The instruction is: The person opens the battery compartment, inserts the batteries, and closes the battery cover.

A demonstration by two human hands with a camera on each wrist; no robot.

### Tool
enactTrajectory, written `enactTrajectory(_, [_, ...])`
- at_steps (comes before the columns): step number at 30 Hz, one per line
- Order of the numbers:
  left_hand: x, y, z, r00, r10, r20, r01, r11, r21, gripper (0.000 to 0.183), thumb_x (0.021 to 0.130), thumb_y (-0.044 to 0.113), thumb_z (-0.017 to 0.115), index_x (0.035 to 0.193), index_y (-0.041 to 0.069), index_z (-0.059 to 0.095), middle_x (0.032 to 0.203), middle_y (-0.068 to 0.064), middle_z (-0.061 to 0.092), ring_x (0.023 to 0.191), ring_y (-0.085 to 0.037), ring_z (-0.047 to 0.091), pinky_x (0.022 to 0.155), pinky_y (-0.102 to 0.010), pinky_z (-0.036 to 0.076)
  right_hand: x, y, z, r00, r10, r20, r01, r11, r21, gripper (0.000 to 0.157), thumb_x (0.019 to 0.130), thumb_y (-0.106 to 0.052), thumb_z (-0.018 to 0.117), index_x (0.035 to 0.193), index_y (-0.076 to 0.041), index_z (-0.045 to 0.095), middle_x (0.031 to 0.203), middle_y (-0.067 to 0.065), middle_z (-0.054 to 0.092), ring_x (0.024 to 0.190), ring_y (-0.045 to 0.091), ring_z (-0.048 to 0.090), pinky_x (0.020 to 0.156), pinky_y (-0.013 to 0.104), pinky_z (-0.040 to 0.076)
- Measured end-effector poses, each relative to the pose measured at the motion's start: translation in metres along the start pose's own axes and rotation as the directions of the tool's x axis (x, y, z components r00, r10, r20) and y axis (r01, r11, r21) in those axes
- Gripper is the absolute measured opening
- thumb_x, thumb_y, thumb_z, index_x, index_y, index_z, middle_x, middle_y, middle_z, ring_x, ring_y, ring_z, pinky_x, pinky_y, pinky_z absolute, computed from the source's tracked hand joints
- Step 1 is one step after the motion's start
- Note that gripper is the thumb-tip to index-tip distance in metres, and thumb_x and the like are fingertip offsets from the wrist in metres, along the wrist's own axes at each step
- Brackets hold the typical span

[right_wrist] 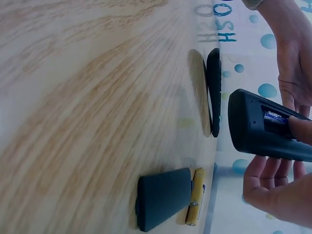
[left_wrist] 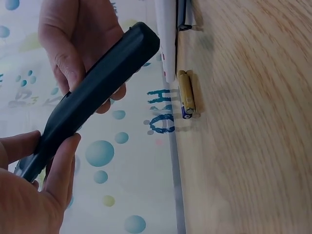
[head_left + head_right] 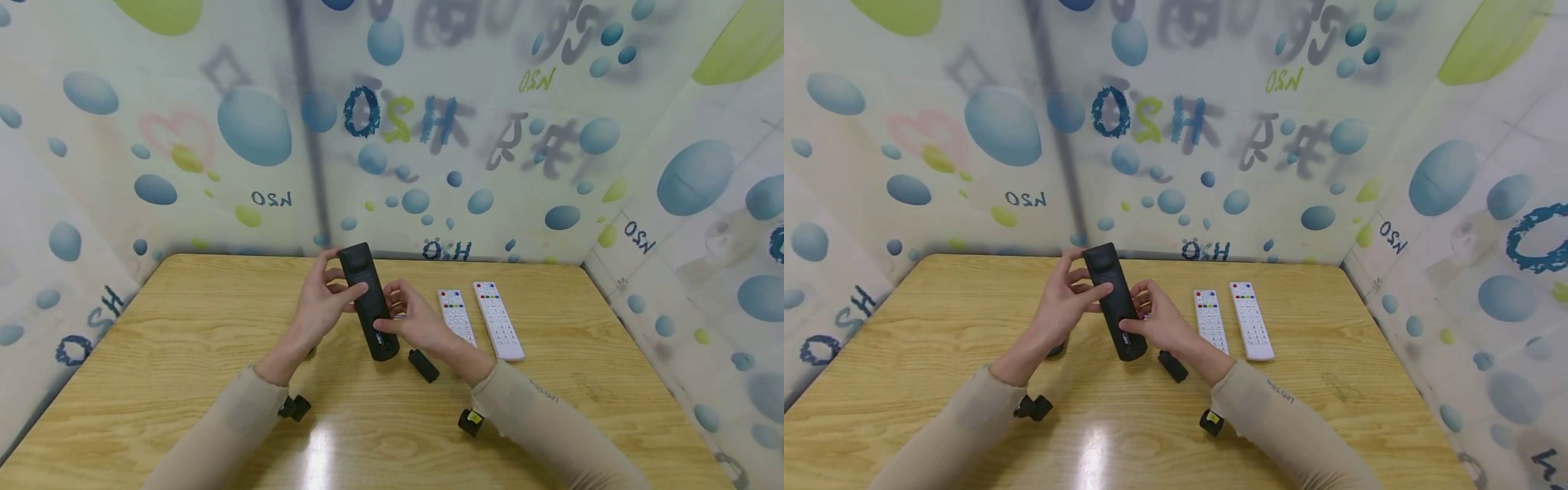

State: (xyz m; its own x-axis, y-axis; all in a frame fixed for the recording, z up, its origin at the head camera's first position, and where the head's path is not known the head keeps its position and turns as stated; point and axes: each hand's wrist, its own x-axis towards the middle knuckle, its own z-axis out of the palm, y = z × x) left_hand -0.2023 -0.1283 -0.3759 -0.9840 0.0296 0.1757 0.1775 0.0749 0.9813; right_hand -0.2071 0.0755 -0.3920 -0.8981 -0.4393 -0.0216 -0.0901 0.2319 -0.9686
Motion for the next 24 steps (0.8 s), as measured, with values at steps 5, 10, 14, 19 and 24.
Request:
enactTrajectory(5, [0.001,0.001,-0.002,1.000,-0.025,0.000,0.025,1.000,-0.006,0.070,0.093,0.005,0.076,0.152,0.018,0.039,0.114,-0.021,0.065,0.085,-0.031,0.070,0.068,-0.046,0.063,0.000,0.000,0.000,1.000,-0.025,-0.005,0.025,0.997,-0.073,0.046,0.093,-0.007,0.078,0.129,-0.007,0.050,0.116,0.012,0.058,0.102,0.027,0.059,0.089,0.041,0.051])
enactTrajectory(10, [0.002,0.002,-0.004,0.999,-0.048,-0.001,0.048,0.999,-0.009,0.074,0.094,0.005,0.075,0.155,0.018,0.035,0.116,-0.021,0.064,0.087,-0.030,0.069,0.068,-0.042,0.063,0.003,0.000,-0.007,0.997,-0.064,0.042,0.070,0.987,-0.142,0.042,0.097,-0.018,0.075,0.130,-0.006,0.053,0.116,0.010,0.061,0.104,0.025,0.060,0.090,0.040,0.052])
enactTrajectory(14, [0.003,0.002,-0.005,0.999,-0.046,0.003,0.046,0.999,-0.007,0.074,0.094,0.005,0.075,0.155,0.017,0.035,0.116,-0.022,0.064,0.087,-0.030,0.069,0.068,-0.042,0.063,0.006,0.001,-0.015,0.994,-0.085,0.067,0.096,0.979,-0.182,0.031,0.106,-0.027,0.062,0.129,-0.006,0.057,0.117,0.011,0.062,0.105,0.028,0.060,0.086,0.040,0.054])
enactTrajectory(19, [0.003,0.001,-0.008,0.999,-0.041,0.004,0.041,0.999,0.016,0.073,0.094,0.006,0.075,0.154,0.017,0.036,0.116,-0.021,0.065,0.086,-0.029,0.069,0.068,-0.041,0.063,0.012,0.002,-0.022,0.994,-0.077,0.077,0.095,0.960,-0.265,0.028,0.110,-0.023,0.053,0.127,-0.003,0.061,0.119,0.015,0.063,0.104,0.032,0.060,0.079,0.038,0.055])
enactTrajectory(24, [0.003,0.001,-0.010,0.999,-0.054,0.000,0.053,0.998,0.028,0.074,0.094,0.006,0.076,0.155,0.017,0.035,0.116,-0.021,0.065,0.087,-0.029,0.068,0.068,-0.040,0.063,0.020,0.008,-0.024,0.993,-0.078,0.089,0.108,0.903,-0.416,0.022,0.107,-0.012,0.056,0.121,0.000,0.067,0.116,0.012,0.068,0.101,0.024,0.063,0.078,0.034,0.054])
